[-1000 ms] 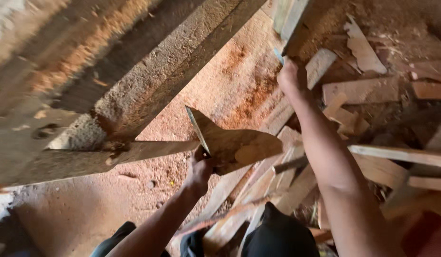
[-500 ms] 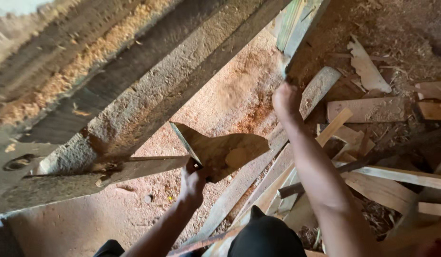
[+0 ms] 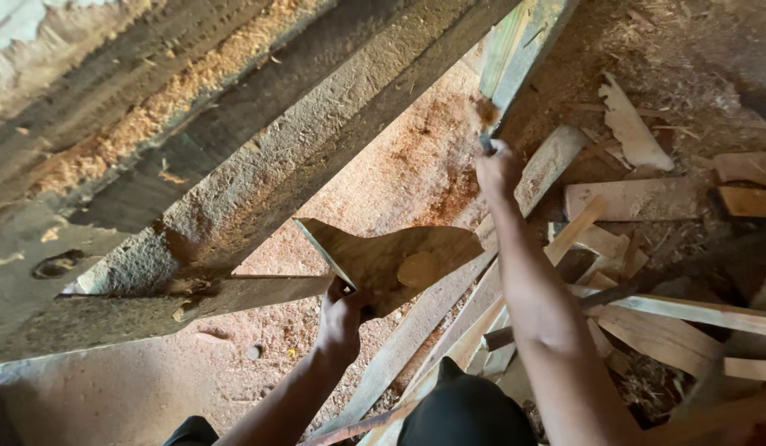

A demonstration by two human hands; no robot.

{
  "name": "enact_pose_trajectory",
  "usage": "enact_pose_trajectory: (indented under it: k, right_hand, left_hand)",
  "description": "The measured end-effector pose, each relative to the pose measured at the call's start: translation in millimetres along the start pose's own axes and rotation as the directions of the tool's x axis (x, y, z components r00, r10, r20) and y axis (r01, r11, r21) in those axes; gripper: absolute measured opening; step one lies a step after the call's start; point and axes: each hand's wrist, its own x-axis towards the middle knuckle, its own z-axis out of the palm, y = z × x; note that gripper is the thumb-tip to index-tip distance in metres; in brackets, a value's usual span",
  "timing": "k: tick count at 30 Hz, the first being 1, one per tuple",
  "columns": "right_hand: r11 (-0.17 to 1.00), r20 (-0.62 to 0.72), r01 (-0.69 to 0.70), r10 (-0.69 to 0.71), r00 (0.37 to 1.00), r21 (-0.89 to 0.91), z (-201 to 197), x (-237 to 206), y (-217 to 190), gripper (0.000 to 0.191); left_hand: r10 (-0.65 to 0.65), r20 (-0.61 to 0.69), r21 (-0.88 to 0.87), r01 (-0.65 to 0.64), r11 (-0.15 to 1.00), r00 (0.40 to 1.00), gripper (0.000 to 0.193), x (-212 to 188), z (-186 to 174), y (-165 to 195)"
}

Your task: The person carries a flat wooden board holding a blob of wood filler and a small spatula across the workshop, then presses and spreads the filler into a hole in a carved wooden door panel, working the putty over the damaged spot.

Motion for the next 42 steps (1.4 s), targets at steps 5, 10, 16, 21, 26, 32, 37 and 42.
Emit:
enact_pose_trajectory:
  k: [5, 10, 16, 21, 26, 32, 37, 42]
  right_hand:
    - [0.905, -0.194, 0.39, -0.419, 0.887, -0.169, -34.9, -17.9, 13.4, 0.016]
    - [0.954, 0.064, 0.279, -0.273, 0.96, -0.109, -98.1, -64.9, -5.4, 0.019]
    - [0.951, 0.286, 0.241, -0.18, 0.941, -0.192, -158.8, -140.5, -29.9, 0.027]
    - [0.884, 0.343, 0.4, -0.308, 0.887, -0.242, -165.9, -183.5, -20.6, 0.027]
    - [0.69, 0.22, 0.717, -0.687, 0.692, -0.102, -164.7, -205.9, -1.0, 0.024]
    - [0.491, 0.111, 0.827, -0.838, 0.534, -0.273, -168.7, -199.7, 7.1, 0.023]
    - [0.783, 0.087, 0.525, -0.529, 0.844, -0.332, -140.4, -140.5, 23.2, 0.021]
    - [0.732, -0.041, 0.516, -0.592, 0.805, -0.444, -58.8, -54.9, 31.5, 0.024]
  left_hand:
    - [-0.02, -0.011, -0.016, 0.02, 1.0, 1.0, 0.039, 7.6, 7.0, -2.0]
    - [-0.021, 0.028, -0.078, 0.023, 0.997, 0.999, 0.04, 14.0, 19.7, -2.0]
    - [-0.04, 0.058, -0.152, 0.048, 0.987, 0.998, 0.038, 22.6, 38.7, -2.2]
    - [-0.076, 0.041, -0.159, 0.082, 0.984, 0.996, 0.028, 30.8, 46.5, -8.4]
    - [-0.049, 0.104, -0.182, 0.068, 0.981, 0.993, 0.021, 34.6, 42.5, -19.9]
    - [-0.09, 0.057, -0.193, 0.099, 0.976, 0.994, 0.021, 34.7, 42.9, -17.2]
    - [-0.07, 0.031, -0.152, 0.074, 0.986, 0.997, 0.025, 28.0, 38.9, -3.2]
    - [-0.011, -0.002, -0.107, 0.01, 0.994, 1.0, 0.028, 16.4, 30.7, -1.5]
